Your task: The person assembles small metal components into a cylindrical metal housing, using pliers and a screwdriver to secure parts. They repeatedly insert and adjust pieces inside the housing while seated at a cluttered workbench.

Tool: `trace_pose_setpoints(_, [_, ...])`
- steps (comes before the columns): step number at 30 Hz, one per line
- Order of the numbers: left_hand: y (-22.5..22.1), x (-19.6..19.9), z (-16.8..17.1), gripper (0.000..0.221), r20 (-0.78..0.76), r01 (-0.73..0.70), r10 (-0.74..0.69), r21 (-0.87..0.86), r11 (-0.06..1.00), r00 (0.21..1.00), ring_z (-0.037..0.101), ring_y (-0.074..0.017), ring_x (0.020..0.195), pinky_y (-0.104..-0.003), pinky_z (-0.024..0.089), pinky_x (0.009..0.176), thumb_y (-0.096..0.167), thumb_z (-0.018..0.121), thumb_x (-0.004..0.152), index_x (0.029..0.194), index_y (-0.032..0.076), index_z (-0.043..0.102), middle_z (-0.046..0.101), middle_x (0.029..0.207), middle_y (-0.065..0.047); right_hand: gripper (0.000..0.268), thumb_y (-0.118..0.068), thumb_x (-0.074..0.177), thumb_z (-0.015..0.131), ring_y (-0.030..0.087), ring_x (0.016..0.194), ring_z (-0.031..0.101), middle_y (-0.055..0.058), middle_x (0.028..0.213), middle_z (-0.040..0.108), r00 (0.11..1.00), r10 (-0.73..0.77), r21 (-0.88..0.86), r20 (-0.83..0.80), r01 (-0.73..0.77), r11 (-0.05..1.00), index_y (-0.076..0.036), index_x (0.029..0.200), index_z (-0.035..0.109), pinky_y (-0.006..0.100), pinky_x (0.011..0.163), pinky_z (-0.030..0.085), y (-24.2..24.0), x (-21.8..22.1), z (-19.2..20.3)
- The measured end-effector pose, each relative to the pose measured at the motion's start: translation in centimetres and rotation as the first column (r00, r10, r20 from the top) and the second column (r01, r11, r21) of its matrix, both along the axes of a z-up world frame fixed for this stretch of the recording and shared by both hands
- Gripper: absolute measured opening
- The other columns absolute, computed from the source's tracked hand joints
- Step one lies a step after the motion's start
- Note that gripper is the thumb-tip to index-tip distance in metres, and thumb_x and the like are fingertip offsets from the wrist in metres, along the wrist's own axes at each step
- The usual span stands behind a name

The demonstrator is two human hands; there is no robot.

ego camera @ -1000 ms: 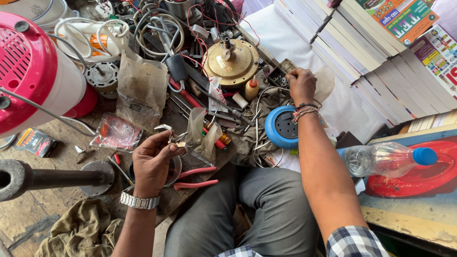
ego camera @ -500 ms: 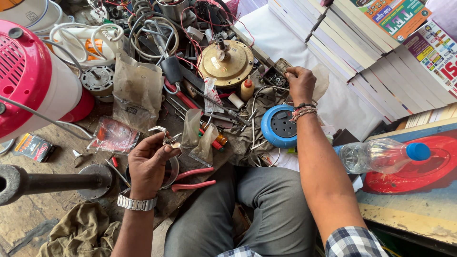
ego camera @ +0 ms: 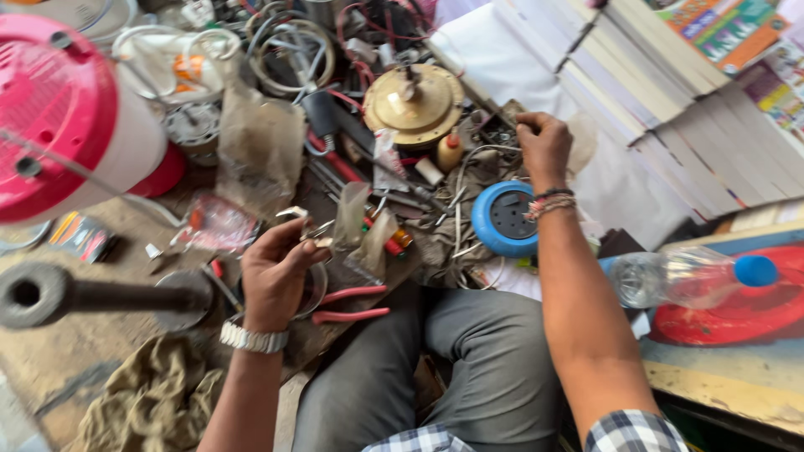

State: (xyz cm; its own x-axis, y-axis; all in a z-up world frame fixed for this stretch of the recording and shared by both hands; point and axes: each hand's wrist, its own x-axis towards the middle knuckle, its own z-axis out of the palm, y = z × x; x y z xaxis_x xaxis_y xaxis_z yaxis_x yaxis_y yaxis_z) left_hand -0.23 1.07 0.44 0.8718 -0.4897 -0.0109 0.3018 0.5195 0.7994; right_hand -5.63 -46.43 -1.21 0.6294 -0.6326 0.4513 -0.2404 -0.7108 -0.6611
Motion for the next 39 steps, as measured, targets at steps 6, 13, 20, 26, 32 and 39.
trace_pose_setpoints(6, [0.3, 0.6, -0.4, 0.033, -0.077, 0.039, -0.054, -0.182, 0.983, 0.996, 0.073, -0.0236, 0.095, -0.037, 0.065, 0.086, -0.002, 0.07, 0.098, 0.13, -0.008, 0.063, 0.072, 0.109, -0.017, 0.012, -0.005, 0.099, 0.07, 0.011, 0.085, 0.072, 0.008, 0.098, 0.076, 0.923, 0.367, 0.399, 0.115, -0.381, 0.834, -0.003, 0.11, 0.073, 0.023, 0.067, 0.059, 9.9, 0.2, 7.7])
trace_pose_setpoints(13, [0.2, 0.9, -0.6, 0.035, -0.099, 0.047, -0.068, -0.203, 0.978, 0.993, 0.073, -0.0236, 0.095, -0.036, 0.064, 0.084, 0.001, 0.071, 0.097, 0.13, -0.009, 0.063, 0.073, 0.111, -0.019, 0.024, -0.003, 0.093, 0.073, 0.008, 0.078, 0.071, 0.007, 0.099, 0.078, 0.614, 0.738, 0.69, 0.279, -0.663, 0.291, -0.002, 0.116, 0.074, 0.022, 0.069, 0.06, 23.6, 0.0, 9.9])
trace_pose_setpoints(20, [-0.3, 1.0, -0.5, 0.035, -0.09, 0.085, -0.101, -0.165, 0.983, 0.991, 0.075, -0.024, 0.093, -0.036, 0.065, 0.084, 0.0, 0.072, 0.095, 0.127, -0.01, 0.063, 0.073, 0.112, -0.018, 0.023, -0.001, 0.091, 0.078, 0.007, 0.097, 0.067, 0.003, 0.107, 0.073, 0.635, 0.695, 0.63, 0.339, -0.701, 0.333, 0.002, 0.113, 0.073, 0.022, 0.088, 0.057, 26.9, 0.4, 7.3])
trace_pose_setpoints(26, [-0.2, 1.2, -0.4, 0.035, -0.092, 0.124, -0.141, -0.174, 0.977, 0.986, 0.076, -0.0236, 0.092, -0.035, 0.065, 0.084, 0.0, 0.073, 0.094, 0.126, -0.01, 0.063, 0.074, 0.111, -0.017, 0.023, 0.0, 0.09, 0.077, 0.008, 0.096, 0.067, 0.003, 0.106, 0.073, 0.643, 0.677, 0.718, 0.358, -0.653, 0.24, 0.003, 0.114, 0.074, 0.023, 0.088, 0.057, 26.3, 0.9, 5.7])
trace_pose_setpoints(32, [-0.2, 1.3, -0.3, 0.036, -0.081, 0.149, -0.163, -0.149, 0.977, 0.983, 0.075, -0.0232, 0.093, -0.036, 0.065, 0.085, 0.001, 0.073, 0.094, 0.127, -0.009, 0.064, 0.073, 0.112, -0.018, 0.023, -0.002, 0.089, 0.078, 0.009, 0.093, 0.069, 0.005, 0.104, 0.074, 0.636, 0.703, 0.762, 0.319, -0.613, 0.209, 0.003, 0.112, 0.075, 0.023, 0.085, 0.059, 26.4, 0.8, 6.5])
trace_pose_setpoints(39, [-0.6, 1.1, 0.0, 0.037, -0.043, 0.167, -0.173, -0.116, 0.979, 0.984, 0.075, -0.0224, 0.096, -0.038, 0.065, 0.088, 0.002, 0.074, 0.093, 0.127, -0.009, 0.064, 0.074, 0.114, -0.017, 0.026, -0.006, 0.088, 0.081, 0.009, 0.096, 0.069, 0.004, 0.106, 0.075, 0.629, 0.754, 0.58, 0.188, -0.691, 0.431, -0.001, 0.112, 0.075, 0.024, 0.085, 0.059, 26.3, 0.2, 8.3])
